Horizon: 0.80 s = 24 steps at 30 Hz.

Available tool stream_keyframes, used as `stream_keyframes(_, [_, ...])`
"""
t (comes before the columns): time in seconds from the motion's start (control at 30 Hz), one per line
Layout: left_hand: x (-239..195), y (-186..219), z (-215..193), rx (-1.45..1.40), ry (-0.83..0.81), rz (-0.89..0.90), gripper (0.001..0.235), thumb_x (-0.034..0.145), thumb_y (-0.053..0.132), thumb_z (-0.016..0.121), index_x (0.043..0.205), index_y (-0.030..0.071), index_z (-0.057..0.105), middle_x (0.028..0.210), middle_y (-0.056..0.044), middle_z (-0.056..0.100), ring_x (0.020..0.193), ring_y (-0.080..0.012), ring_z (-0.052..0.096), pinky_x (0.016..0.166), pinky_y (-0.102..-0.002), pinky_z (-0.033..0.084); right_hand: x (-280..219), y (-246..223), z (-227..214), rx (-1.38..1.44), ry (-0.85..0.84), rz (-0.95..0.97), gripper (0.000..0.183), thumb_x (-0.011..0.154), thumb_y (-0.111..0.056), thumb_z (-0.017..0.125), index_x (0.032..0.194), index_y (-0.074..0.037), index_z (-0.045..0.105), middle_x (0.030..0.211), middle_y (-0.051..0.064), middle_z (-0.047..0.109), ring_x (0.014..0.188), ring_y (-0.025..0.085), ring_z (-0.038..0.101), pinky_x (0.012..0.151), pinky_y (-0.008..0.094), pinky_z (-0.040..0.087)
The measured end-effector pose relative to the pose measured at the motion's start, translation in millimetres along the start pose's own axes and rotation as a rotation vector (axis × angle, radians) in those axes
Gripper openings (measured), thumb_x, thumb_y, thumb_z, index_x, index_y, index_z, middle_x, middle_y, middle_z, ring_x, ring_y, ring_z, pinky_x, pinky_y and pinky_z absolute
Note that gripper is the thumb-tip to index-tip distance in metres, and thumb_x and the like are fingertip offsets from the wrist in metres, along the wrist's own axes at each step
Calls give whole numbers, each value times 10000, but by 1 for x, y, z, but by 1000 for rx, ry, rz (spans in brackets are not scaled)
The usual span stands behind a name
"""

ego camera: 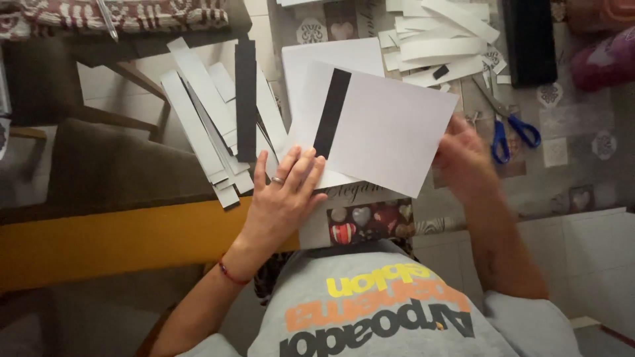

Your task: Preparing and assembling paper sheets by folding and applying decorative strips to cardstock.

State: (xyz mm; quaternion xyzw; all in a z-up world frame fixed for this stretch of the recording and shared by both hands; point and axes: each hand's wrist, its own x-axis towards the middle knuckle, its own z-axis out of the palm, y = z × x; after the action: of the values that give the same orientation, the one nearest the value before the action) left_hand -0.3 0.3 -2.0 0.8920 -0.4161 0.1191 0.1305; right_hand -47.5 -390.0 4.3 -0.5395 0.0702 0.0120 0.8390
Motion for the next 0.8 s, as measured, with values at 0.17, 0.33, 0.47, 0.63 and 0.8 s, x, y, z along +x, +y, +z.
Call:
stream_keyframes(0.17, [-5, -1, 4, -26, 61, -8, 644, 1112, 544, 529, 1653, 197, 484, 1687, -160, 461, 1593, -385, 388, 1256, -776, 163, 2, -29, 76, -348, 161, 98, 134, 1055, -127, 718, 1144, -48, 781, 853, 95, 753, 656, 145, 697, 588, 310, 562])
stream_keyframes(0.33, [3, -8, -25, 72, 128, 10, 633, 1176, 559, 562, 1616, 107, 516, 1702, -104, 455, 1586, -353, 425, 1266, -724, 312, 47, -63, 43, -1382, 340, -493, 213, 1124, -50, 695, 1327, 5, 730, 1169, 102, 670, 1046, 228, 639, 905, 340, 498])
stream_keyframes(0.47, [8, -10, -31, 32, 174, -31, 558, 1165, 524, 558, 1524, 99, 599, 1644, -111, 541, 1555, -369, 466, 1265, -713, 297, 124, -118, 97, -1529, 256, -1068, 402, 1335, -195, 497, 1377, 148, 702, 1165, 310, 766, 1034, 435, 736, 865, 509, 494])
stream_keyframes(0.63, [6, -13, -33, -30, 174, -88, 512, 1134, 429, 660, 1501, 75, 610, 1625, -123, 559, 1556, -374, 460, 1262, -722, 288, 259, -72, 69, -2010, 489, -1481, 489, 809, 93, 759, 1167, -240, 763, 826, -47, 714, 674, 105, 662, 530, 274, 455])
stream_keyframes(0.8, [5, -19, -25, -40, 207, -111, 536, 1122, 432, 661, 1518, 75, 613, 1614, -129, 585, 1546, -383, 477, 1267, -725, 273, 303, -43, 115, -2069, 310, -1534, 536, 850, 42, 743, 1308, -237, 742, 817, -59, 701, 645, 121, 645, 562, 282, 512])
